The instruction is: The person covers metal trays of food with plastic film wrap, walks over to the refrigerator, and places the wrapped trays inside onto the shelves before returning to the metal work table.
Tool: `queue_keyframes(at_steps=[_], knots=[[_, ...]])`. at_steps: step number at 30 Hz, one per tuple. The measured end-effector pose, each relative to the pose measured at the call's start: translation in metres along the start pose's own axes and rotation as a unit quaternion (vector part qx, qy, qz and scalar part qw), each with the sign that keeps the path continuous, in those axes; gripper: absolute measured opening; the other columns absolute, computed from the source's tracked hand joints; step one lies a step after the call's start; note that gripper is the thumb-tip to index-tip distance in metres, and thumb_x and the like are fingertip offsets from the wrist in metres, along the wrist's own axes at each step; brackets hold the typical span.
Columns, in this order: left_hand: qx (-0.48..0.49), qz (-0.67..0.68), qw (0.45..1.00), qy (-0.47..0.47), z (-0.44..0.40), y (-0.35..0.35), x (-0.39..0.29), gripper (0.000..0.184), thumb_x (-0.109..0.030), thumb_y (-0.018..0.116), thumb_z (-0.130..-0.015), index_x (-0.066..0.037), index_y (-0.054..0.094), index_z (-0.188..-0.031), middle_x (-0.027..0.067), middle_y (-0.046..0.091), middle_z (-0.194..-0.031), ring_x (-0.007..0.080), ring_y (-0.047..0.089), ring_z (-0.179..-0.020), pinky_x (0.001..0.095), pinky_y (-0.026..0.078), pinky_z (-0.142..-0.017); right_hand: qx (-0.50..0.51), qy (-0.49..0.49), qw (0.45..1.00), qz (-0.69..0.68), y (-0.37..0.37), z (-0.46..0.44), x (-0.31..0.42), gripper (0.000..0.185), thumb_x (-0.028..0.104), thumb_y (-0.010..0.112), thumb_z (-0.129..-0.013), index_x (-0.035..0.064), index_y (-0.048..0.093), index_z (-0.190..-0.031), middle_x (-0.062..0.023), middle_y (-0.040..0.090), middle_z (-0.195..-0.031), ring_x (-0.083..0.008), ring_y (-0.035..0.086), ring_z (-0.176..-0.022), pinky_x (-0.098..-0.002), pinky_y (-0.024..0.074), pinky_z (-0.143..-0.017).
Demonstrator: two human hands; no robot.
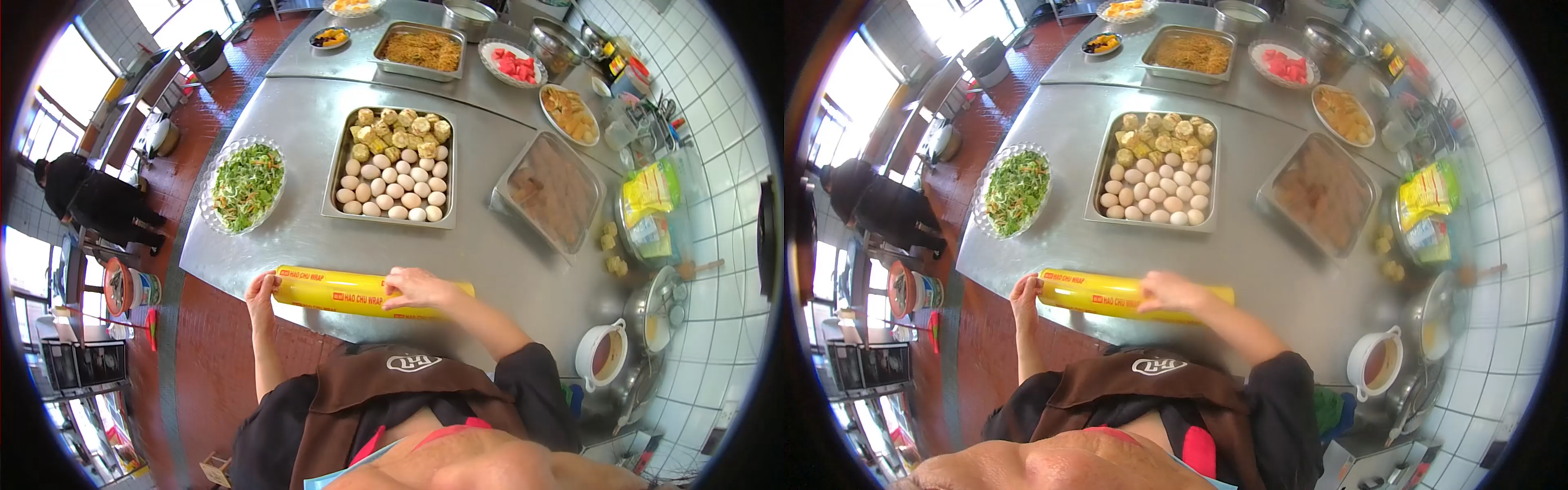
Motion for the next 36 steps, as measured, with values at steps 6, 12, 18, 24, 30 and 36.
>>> queue_keyframes(at_steps=[6,12,18,24,30,36], knots=[[-0.001,0.003,1.0,-0.008,-0.004,0.004,0.0,0.014,-0.009,0.058,-0.087,0.001,0.065,-0.094,0.002,0.063,-0.076,0.0081,0.054,-0.07,0.0212,0.041,-0.066,0.022,0.145,0.989,-0.008,-0.007,0.026,-0.026,0.03,0.036,0.064,-0.079,0.0069,0.059,-0.087,-0.0137,0.062,-0.081,-0.0319,0.059,-0.081,-0.0414,0.0462,-0.072],[0.014,0.005,1.0,0.01,-0.003,0.005,-0.003,0.014,-0.009,0.058,-0.087,0.001,0.064,-0.093,0.0025,0.062,-0.076,0.0079,0.053,-0.069,0.0211,0.041,-0.064,-0.023,0.068,0.997,0.008,-0.017,0.058,-0.035,0.031,0.038,0.064,-0.079,0.0072,0.059,-0.081,-0.014,0.061,-0.081,-0.0317,0.058,-0.079,-0.0402,0.0459,-0.07],[0.016,-0.016,1.0,0.012,-0.004,0.005,-0.004,0.014,-0.009,0.057,-0.087,0.001,0.064,-0.093,0.0024,0.063,-0.076,0.0078,0.053,-0.069,0.0211,0.041,-0.064,0.075,0.187,0.979,-0.022,-0.004,0.08,-0.048,0.031,0.039,0.063,-0.079,0.0077,0.061,-0.08,-0.0104,0.059,-0.083,-0.0288,0.057,-0.084,-0.037,0.0453,-0.073],[-0.011,-0.02,1.0,0.007,-0.007,-0.003,-0.003,0.013,-0.009,0.057,-0.087,0.001,0.064,-0.092,0.0027,0.062,-0.075,0.0081,0.053,-0.069,0.0212,0.042,-0.064,-0.077,-0.044,0.996,0.027,-0.017,0.09,-0.036,0.026,0.034,0.061,-0.082,0.0084,0.06,-0.079,-0.0126,0.061,-0.078,-0.0305,0.058,-0.076,-0.0388,0.0463,-0.067],[-0.001,-0.014,1.0,0.014,-0.009,-0.001,-0.006,0.014,-0.008,0.057,-0.087,0.002,0.064,-0.093,0.0032,0.06,-0.073,0.0091,0.054,-0.065,0.0204,0.042,-0.06,0.002,0.086,0.995,-0.051,-0.007,0.089,-0.044,0.019,0.027,0.065,-0.08,0.0091,0.059,-0.077,-0.0083,0.057,-0.074,-0.0289,0.054,-0.075,-0.0364,0.0456,-0.067],[-0.037,0.004,0.999,-0.013,-0.01,-0.018,0.006,0.013,-0.008,0.058,-0.087,0.001,0.065,-0.094,0.0021,0.062,-0.075,0.0076,0.053,-0.068,0.0203,0.043,-0.062,-0.066,-0.054,0.996,-0.028,-0.01,0.095,-0.052,0.021,0.028,0.063,-0.082,0.0082,0.057,-0.08,-0.0105,0.058,-0.073,-0.029,0.057,-0.07,-0.0395,0.0453,-0.062]])
Point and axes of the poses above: each hand's wrist, its own z-axis away from the middle knuckle, its own y-axis out of the palm, x = y × z, the point moved 9 cm from there along -z, towards the middle knuckle
